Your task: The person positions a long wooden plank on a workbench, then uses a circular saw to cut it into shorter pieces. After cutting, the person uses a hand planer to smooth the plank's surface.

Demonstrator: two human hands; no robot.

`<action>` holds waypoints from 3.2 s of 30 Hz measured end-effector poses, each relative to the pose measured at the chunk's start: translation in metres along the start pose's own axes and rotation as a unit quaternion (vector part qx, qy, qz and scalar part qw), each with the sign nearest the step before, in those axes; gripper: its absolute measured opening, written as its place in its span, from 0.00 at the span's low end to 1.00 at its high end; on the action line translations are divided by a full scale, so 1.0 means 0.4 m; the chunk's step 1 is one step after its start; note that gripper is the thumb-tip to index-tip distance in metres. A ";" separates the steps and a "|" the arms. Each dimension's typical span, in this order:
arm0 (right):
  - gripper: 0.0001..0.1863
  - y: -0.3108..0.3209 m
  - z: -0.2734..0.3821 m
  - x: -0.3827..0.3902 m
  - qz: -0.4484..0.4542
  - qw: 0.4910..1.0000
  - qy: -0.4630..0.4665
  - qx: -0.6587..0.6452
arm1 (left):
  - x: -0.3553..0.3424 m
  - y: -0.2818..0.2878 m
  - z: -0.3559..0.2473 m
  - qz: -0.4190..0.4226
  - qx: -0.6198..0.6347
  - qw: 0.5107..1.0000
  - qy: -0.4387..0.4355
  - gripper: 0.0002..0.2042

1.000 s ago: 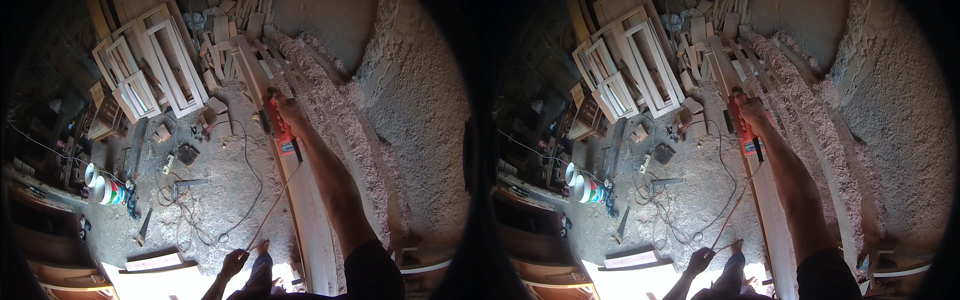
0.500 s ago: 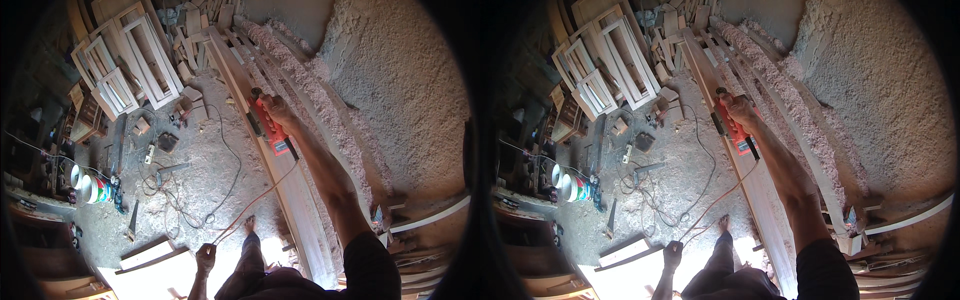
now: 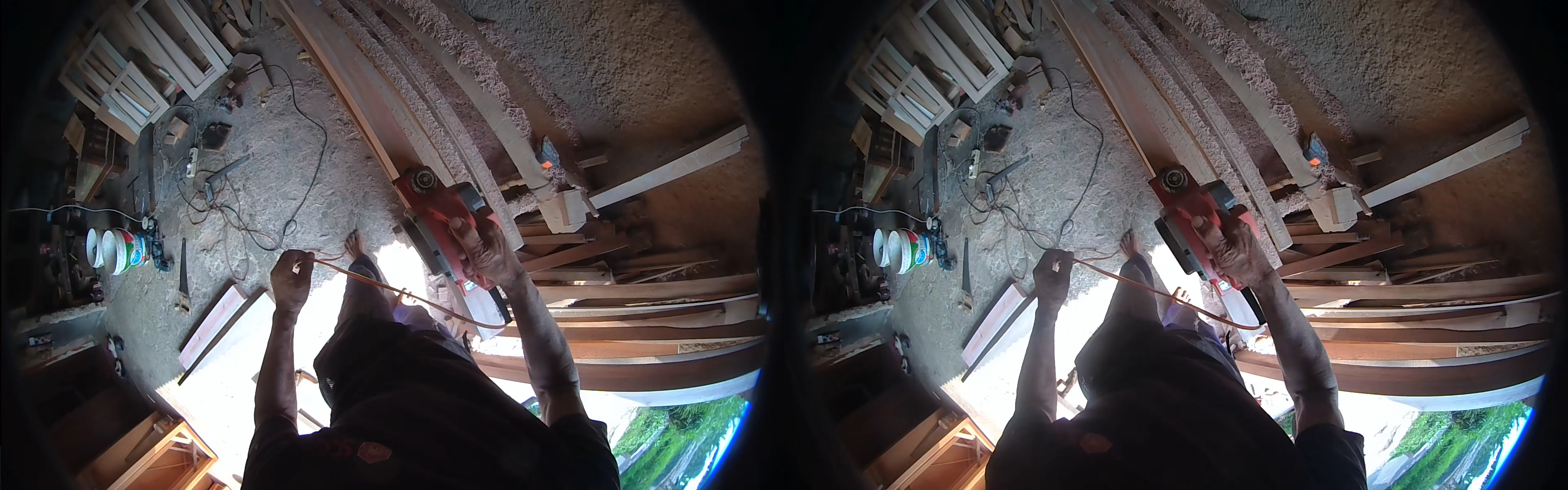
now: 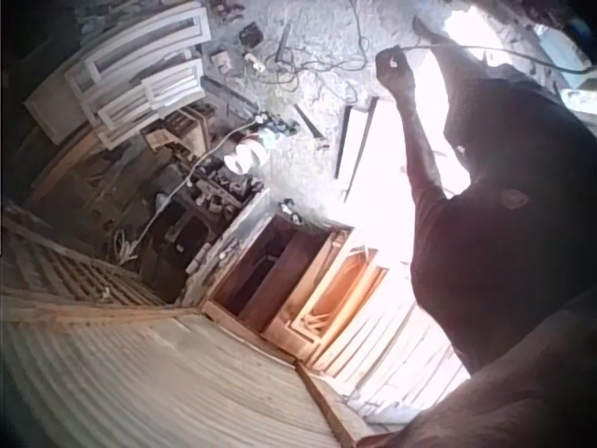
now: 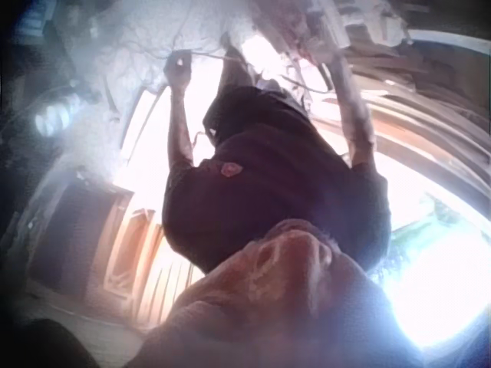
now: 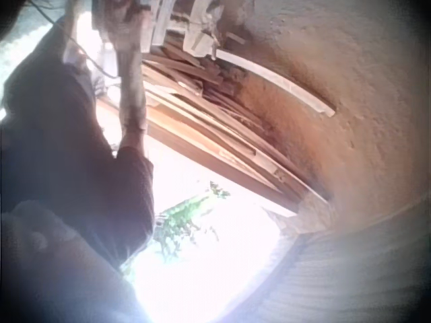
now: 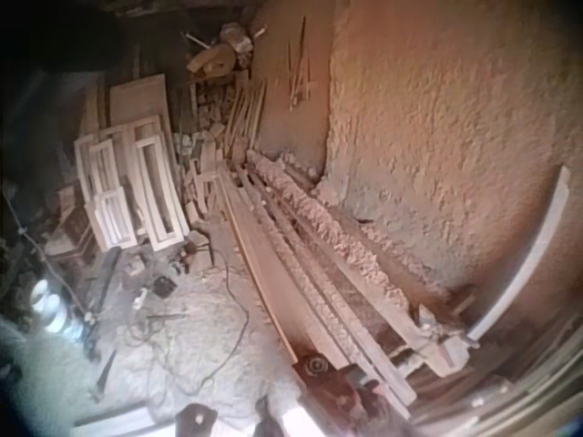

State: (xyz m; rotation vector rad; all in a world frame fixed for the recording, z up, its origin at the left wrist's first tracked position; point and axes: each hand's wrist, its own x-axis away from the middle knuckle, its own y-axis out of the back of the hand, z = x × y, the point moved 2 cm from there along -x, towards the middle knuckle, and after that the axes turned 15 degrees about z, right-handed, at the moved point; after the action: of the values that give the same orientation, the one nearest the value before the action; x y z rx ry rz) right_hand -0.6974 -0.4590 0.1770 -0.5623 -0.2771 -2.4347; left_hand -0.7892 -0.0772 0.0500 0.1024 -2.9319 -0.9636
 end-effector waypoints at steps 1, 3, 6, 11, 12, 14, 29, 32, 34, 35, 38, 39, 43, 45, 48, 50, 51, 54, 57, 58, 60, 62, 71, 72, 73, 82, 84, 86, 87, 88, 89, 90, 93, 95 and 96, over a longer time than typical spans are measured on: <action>0.35 -0.012 -0.037 0.069 -0.015 1.000 -0.010 0.001 | 0.009 -0.023 -0.035 0.016 0.008 0.999 -0.045 0.05; 0.35 -0.037 -0.111 0.194 -0.029 1.000 -0.005 -0.005 | 0.028 -0.063 -0.096 0.064 0.003 0.993 -0.102 0.06; 0.32 -0.060 -0.214 0.357 -0.055 0.998 -0.002 0.035 | 0.071 -0.117 -0.162 0.180 -0.043 0.974 -0.129 0.07; 0.26 -0.086 -0.320 0.578 -0.047 0.998 -0.043 0.019 | 0.140 -0.188 -0.217 0.309 -0.092 0.929 -0.180 0.08; 0.26 -0.091 -0.331 0.591 -0.051 0.998 -0.037 0.031 | 0.150 -0.201 -0.218 0.343 -0.088 0.920 -0.165 0.07; 0.26 -0.095 -0.340 0.607 -0.057 0.996 -0.039 0.048 | 0.162 -0.216 -0.220 0.341 -0.075 0.921 -0.172 0.07; 0.28 -0.066 -0.226 0.329 -0.073 0.996 0.015 0.048 | 0.142 -0.145 -0.096 0.197 -0.057 0.975 -0.090 0.07; 0.29 -0.054 -0.182 0.263 -0.073 0.996 -0.007 0.046 | 0.124 -0.141 -0.068 0.181 -0.057 0.978 -0.083 0.07; 0.29 -0.043 -0.148 0.217 -0.064 0.997 -0.015 0.035 | 0.107 -0.142 -0.051 0.170 -0.057 0.981 -0.072 0.07; 0.28 -0.043 -0.130 0.194 -0.062 0.998 0.001 0.029 | 0.100 -0.142 -0.043 0.165 -0.055 0.983 -0.064 0.07; 0.27 -0.027 -0.075 0.110 -0.055 0.998 0.011 0.041 | 0.072 -0.137 -0.024 0.150 -0.043 0.986 -0.059 0.07; 0.28 -0.022 -0.057 0.089 -0.051 0.998 0.005 0.023 | 0.061 -0.132 -0.017 0.148 -0.045 0.986 -0.058 0.08; 0.29 -0.007 0.012 -0.037 -0.035 0.999 -0.013 0.012 | 0.012 -0.106 0.017 0.129 -0.026 0.991 -0.034 0.08; 0.29 0.002 0.046 -0.104 -0.029 0.999 -0.010 0.011 | -0.020 -0.087 0.039 0.109 -0.016 0.993 -0.027 0.08; 0.31 0.012 0.094 -0.221 -0.028 0.999 0.022 0.009 | -0.074 -0.057 0.076 0.071 0.003 0.997 -0.013 0.08; 0.33 0.026 0.125 -0.302 -0.014 0.999 0.041 0.003 | -0.115 -0.032 0.102 0.051 0.021 0.998 -0.006 0.08; 0.33 0.033 0.142 -0.345 -0.013 0.999 0.046 0.017 | -0.138 -0.017 0.115 0.049 0.021 0.999 -0.001 0.08; 0.33 0.053 0.193 -0.466 -0.014 0.998 0.059 0.036 | -0.207 0.027 0.151 0.027 0.008 1.000 0.006 0.08; 0.32 0.064 0.249 -0.583 -0.022 0.997 0.071 0.019 | -0.279 0.072 0.183 -0.003 0.011 1.000 0.017 0.08; 0.32 0.067 0.269 -0.620 -0.029 0.997 0.075 0.021 | -0.305 0.088 0.195 -0.007 0.013 0.999 0.032 0.08; 0.34 0.073 0.306 -0.686 -0.037 0.997 0.068 0.025 | -0.358 0.122 0.214 -0.013 0.003 0.999 0.030 0.06; 0.38 0.079 0.345 -0.751 -0.040 0.998 0.039 0.032 | -0.407 0.157 0.232 -0.018 0.019 0.998 0.051 0.05; 0.35 0.110 0.511 -1.040 -0.029 0.997 0.064 -0.021 | -0.607 0.353 0.302 -0.092 0.003 0.995 0.044 0.04; 0.36 0.115 0.525 -1.071 -0.031 0.997 0.059 -0.027 | -0.628 0.366 0.308 -0.103 0.000 0.994 0.042 0.04; 0.36 0.120 0.541 -1.105 -0.033 0.998 0.053 -0.033 | -0.649 0.379 0.314 -0.114 -0.002 0.993 0.042 0.04; 0.36 0.171 0.675 -1.415 -0.035 0.997 0.059 -0.036 | -0.865 0.433 0.396 -0.136 -0.005 0.986 0.096 0.06; 0.36 0.180 0.704 -1.484 -0.031 0.997 0.066 -0.036 | -0.927 0.438 0.411 -0.135 -0.011 0.987 0.084 0.05; 0.35 0.192 0.738 -1.552 -0.025 0.995 0.089 -0.029 | -0.998 0.448 0.426 -0.118 0.003 0.986 0.116 0.06; 0.35 0.198 0.750 -1.588 -0.023 0.997 0.073 -0.031 | -1.032 0.453 0.431 -0.110 0.007 0.985 0.132 0.07; 0.34 0.201 0.763 -1.626 -0.019 0.997 0.064 -0.034 | -1.066 0.458 0.432 -0.124 0.005 0.985 0.120 0.06; 0.34 0.208 0.774 -1.663 -0.021 0.998 0.048 -0.033 | -1.100 0.463 0.432 -0.136 0.003 0.985 0.107 0.06; 0.33 0.215 0.789 -1.697 -0.018 0.997 0.067 -0.024 | -1.133 0.469 0.432 -0.147 -0.002 0.984 0.097 0.07; 0.32 0.228 0.827 -1.797 -0.013 0.997 0.079 -0.005 | -1.214 0.484 0.434 -0.139 -0.016 0.985 0.105 0.07; 0.32 0.237 0.861 -1.868 0.002 0.998 0.060 -0.024 | -1.255 0.491 0.433 -0.133 -0.005 0.986 0.102 0.07; 0.32 0.241 0.876 -1.896 -0.003 0.998 0.058 -0.029 | -1.275 0.496 0.434 -0.129 -0.007 0.986 0.106 0.07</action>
State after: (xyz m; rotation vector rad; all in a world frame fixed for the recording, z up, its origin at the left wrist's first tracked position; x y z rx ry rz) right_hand 0.0216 -0.0239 0.1475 -0.4447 -0.1601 -2.4765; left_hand -0.3027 0.2254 0.0128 0.5596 -2.7601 -0.9369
